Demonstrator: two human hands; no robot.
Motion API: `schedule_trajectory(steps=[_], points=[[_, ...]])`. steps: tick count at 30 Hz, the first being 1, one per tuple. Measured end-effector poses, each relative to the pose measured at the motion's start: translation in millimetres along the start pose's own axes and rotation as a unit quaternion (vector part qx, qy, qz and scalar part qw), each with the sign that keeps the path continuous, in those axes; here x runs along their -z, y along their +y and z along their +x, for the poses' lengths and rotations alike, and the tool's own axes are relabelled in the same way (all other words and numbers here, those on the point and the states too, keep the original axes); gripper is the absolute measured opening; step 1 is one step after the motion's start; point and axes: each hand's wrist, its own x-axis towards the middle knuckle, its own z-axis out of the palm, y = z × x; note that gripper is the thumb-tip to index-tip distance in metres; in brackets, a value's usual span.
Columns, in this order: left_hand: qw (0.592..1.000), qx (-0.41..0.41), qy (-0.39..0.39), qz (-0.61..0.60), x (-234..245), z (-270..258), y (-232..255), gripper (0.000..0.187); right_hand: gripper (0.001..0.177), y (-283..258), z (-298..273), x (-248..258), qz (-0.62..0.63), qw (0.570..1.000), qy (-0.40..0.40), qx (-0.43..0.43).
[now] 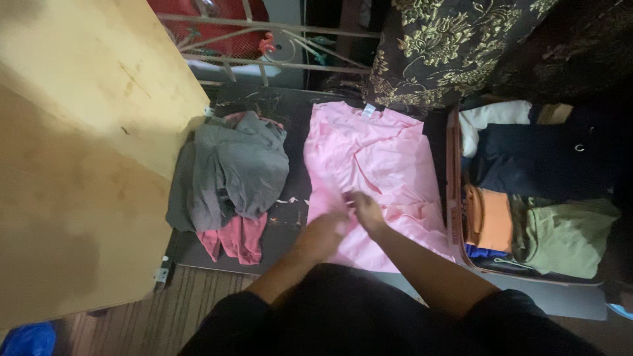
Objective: The person folds a pair of dark pants and a pink shirt by hand on a dark surface and places them into a packed suitcase.
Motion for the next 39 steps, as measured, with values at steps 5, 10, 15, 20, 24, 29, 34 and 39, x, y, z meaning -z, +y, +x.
schedule_trajectory(steps=[5, 10, 15, 20, 24, 29, 34, 39], points=[[0.938, -0.113, -0.264, 0.194, -34, 4, 9, 0.031, 0.044, -2, -16, 39, 0.006, 0.996, 0.049, -0.078], [0.987, -0.086, -0.043, 0.126, -36, 0, 0, 0.025, 0.048, -10, -24, 43, -0.153, 0.988, -0.016, -0.018], [0.983, 0.007, -0.118, 0.141, -33, -2, -5, 0.032, 0.045, -21, -18, 36, -0.205, 0.979, -0.013, -0.007], [0.994, 0.036, -0.051, 0.095, -20, 4, -7, 0.029, 0.045, -39, 19, 38, -0.249, 0.967, 0.022, 0.052], [0.992, 0.103, -0.031, 0.066, 5, 37, -5, 0.037, 0.044, -70, 59, 33, -0.244, 0.966, 0.038, 0.079], [0.994, 0.088, -0.032, 0.064, 33, 80, -7, 0.062, 0.044, -105, 114, 15, -0.235, 0.965, 0.026, 0.114], [0.993, 0.022, -0.026, 0.109, 34, 110, -19, 0.06, 0.049, -124, 161, -9, -0.263, 0.959, 0.012, 0.105], [0.993, -0.034, -0.023, 0.108, 27, 133, -38, 0.047, 0.052, -99, 207, -16, -0.335, 0.93, -0.031, 0.151]])
